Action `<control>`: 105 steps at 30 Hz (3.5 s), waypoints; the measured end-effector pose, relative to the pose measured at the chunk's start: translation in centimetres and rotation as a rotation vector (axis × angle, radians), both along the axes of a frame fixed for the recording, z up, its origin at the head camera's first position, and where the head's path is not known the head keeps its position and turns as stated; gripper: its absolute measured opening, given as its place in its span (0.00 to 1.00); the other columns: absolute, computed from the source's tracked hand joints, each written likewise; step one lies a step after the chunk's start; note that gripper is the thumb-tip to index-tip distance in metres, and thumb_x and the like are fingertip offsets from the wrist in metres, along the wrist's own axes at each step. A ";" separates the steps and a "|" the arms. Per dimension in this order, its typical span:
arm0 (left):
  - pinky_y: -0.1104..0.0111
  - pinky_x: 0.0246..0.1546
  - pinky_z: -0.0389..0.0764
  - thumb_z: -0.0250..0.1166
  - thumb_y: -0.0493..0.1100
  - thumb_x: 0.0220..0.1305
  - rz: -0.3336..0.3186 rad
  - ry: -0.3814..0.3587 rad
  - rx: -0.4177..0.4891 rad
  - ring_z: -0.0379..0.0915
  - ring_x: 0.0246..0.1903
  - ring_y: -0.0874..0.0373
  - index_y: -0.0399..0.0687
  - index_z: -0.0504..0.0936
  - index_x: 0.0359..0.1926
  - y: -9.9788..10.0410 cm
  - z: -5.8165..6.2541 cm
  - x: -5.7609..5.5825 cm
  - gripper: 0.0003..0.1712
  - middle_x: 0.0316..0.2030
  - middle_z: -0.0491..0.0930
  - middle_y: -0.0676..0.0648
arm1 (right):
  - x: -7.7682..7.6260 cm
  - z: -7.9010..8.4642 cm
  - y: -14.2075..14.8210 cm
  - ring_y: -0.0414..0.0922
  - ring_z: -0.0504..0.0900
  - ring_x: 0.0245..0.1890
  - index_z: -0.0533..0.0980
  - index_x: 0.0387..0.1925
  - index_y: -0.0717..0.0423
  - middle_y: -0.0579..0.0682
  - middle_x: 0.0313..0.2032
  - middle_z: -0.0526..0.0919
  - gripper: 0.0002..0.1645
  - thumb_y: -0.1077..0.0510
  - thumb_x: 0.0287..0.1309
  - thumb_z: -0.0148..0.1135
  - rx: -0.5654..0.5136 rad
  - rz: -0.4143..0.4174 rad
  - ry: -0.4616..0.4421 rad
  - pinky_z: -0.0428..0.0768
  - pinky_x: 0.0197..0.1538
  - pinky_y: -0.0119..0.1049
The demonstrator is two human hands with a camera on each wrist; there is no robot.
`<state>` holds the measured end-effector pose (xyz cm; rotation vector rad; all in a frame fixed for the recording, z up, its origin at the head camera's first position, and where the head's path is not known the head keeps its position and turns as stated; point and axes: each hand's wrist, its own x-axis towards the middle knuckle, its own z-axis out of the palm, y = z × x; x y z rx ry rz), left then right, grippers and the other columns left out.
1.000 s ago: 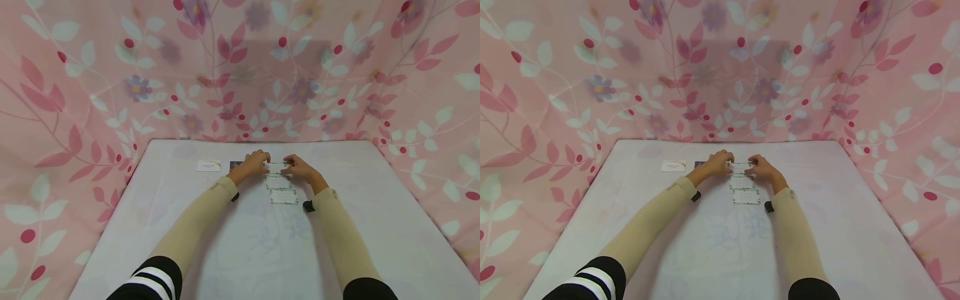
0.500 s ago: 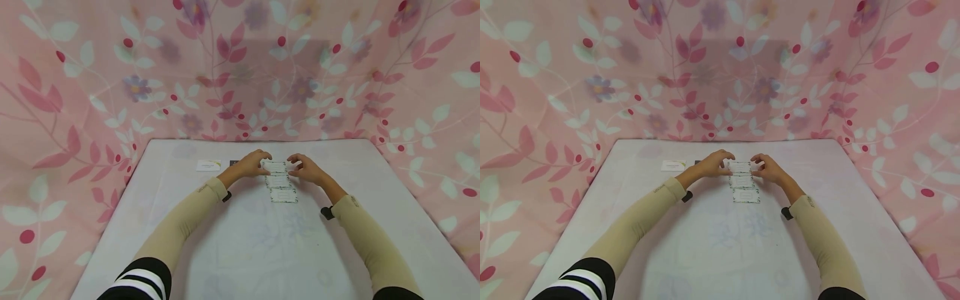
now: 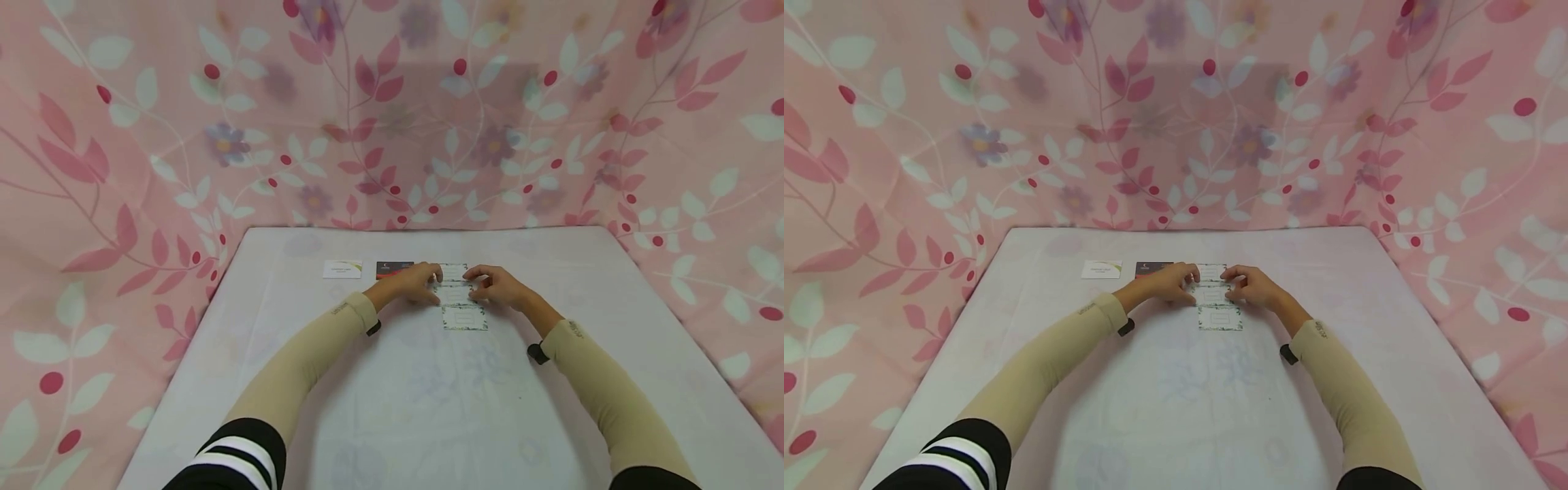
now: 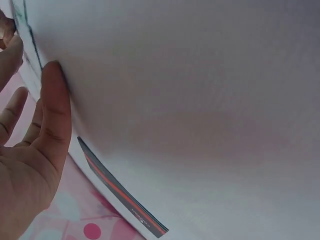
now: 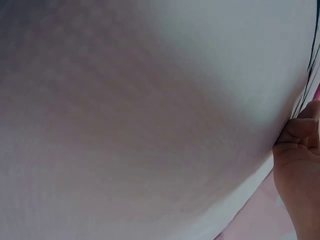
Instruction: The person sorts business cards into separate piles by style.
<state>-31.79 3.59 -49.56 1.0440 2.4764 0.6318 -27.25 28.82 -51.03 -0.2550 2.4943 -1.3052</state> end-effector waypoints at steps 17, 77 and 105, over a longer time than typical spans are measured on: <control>0.65 0.55 0.73 0.72 0.52 0.60 -0.031 0.090 -0.124 0.71 0.51 0.58 0.51 0.71 0.63 1.0 -0.9 0.2 0.33 0.56 0.71 0.46 | 0.0 0.0 -0.8 0.46 0.70 0.33 0.74 0.57 0.63 0.61 0.51 0.74 0.27 0.64 0.56 0.71 0.135 0.157 0.090 0.71 0.41 0.38; 0.61 0.54 0.74 0.74 0.52 0.57 0.042 0.277 -0.015 0.69 0.55 0.55 0.51 0.76 0.63 1.2 1.5 -0.4 0.34 0.59 0.72 0.48 | 0.4 1.4 -0.6 0.48 0.75 0.31 0.73 0.61 0.60 0.59 0.44 0.76 0.22 0.60 0.68 0.58 -0.169 -0.193 0.056 0.75 0.31 0.39; 0.51 0.58 0.62 0.73 0.57 0.57 0.175 0.300 -0.090 0.66 0.59 0.52 0.57 0.77 0.62 2.8 0.8 -2.7 0.32 0.60 0.73 0.50 | -2.6 1.0 -1.1 0.58 0.73 0.48 0.75 0.60 0.60 0.63 0.57 0.69 0.36 0.57 0.49 0.77 0.280 -0.087 0.353 0.74 0.51 0.52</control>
